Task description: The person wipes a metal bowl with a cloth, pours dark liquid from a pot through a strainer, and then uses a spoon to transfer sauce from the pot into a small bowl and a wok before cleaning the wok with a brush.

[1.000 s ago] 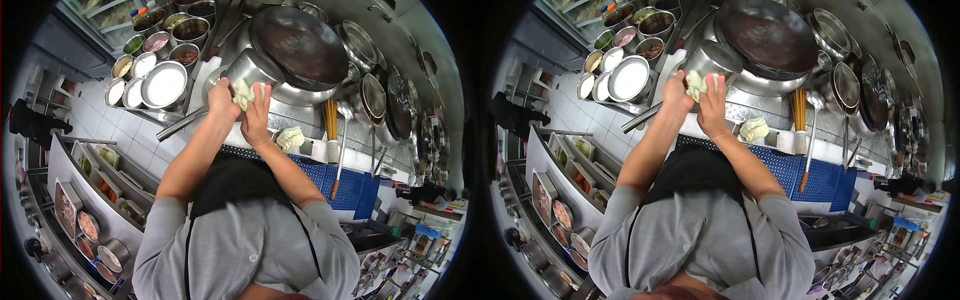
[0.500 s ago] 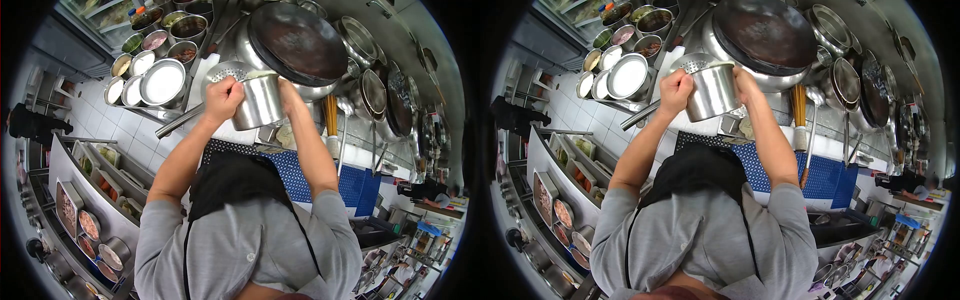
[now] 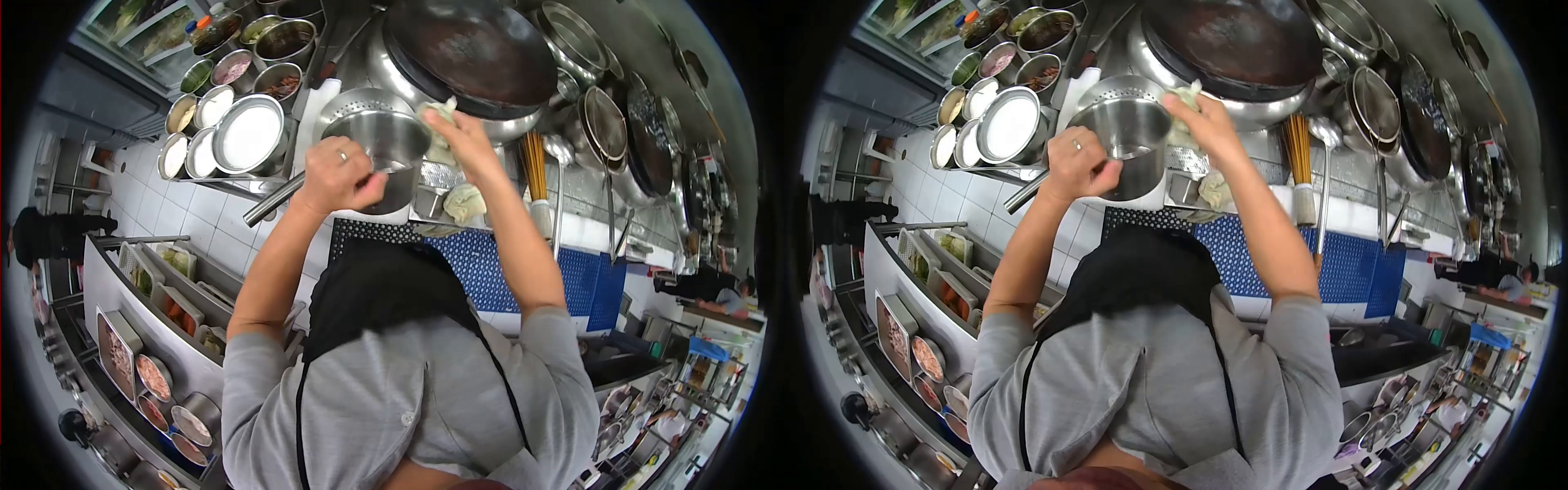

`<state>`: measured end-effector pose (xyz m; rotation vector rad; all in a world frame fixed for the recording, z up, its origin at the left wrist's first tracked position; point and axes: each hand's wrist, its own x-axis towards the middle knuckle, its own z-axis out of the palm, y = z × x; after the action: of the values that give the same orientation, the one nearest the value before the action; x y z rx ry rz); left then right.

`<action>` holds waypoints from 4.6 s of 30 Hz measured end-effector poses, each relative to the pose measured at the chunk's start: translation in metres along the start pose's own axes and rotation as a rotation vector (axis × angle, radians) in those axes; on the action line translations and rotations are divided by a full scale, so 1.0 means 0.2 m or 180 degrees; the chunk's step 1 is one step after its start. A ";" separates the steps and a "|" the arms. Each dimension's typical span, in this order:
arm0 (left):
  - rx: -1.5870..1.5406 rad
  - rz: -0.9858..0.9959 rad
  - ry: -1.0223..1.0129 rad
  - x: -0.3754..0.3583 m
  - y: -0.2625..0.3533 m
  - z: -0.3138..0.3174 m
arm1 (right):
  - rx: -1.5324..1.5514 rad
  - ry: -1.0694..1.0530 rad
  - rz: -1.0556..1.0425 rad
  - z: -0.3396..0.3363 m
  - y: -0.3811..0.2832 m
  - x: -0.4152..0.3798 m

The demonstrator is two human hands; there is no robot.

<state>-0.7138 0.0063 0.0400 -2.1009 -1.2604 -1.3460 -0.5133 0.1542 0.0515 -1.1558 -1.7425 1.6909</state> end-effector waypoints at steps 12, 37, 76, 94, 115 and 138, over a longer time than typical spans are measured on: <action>-0.3524 -0.4502 0.2089 -0.20 0.21 0.31 | -0.0268 0.1222 -0.1350 0.29 0.21 -0.01; -0.3278 -0.4353 -0.0295 -0.16 -0.26 0.05 | -0.3959 -0.2048 -0.3190 0.19 -0.01 -0.05; -0.3779 -0.4920 0.0126 -0.23 -0.06 0.17 | -0.4216 -0.1034 -0.2963 0.38 0.12 0.20; -0.3105 -0.4554 0.0033 -0.24 -0.15 0.16 | -0.3134 -0.0719 -0.2983 0.35 0.00 0.10; -0.3565 -0.4204 -0.0164 -0.22 -0.14 0.19 | -0.4312 -0.0694 -0.1395 0.50 0.03 0.05; -0.3017 -0.5063 0.0323 -0.48 -0.37 0.20 | -0.0155 0.0406 -0.0876 0.22 -0.05 -0.48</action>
<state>-0.7673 0.0271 -0.0744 -0.9213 -2.7896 -3.0032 -0.4980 0.0521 0.0758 -0.9696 -1.7790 1.3898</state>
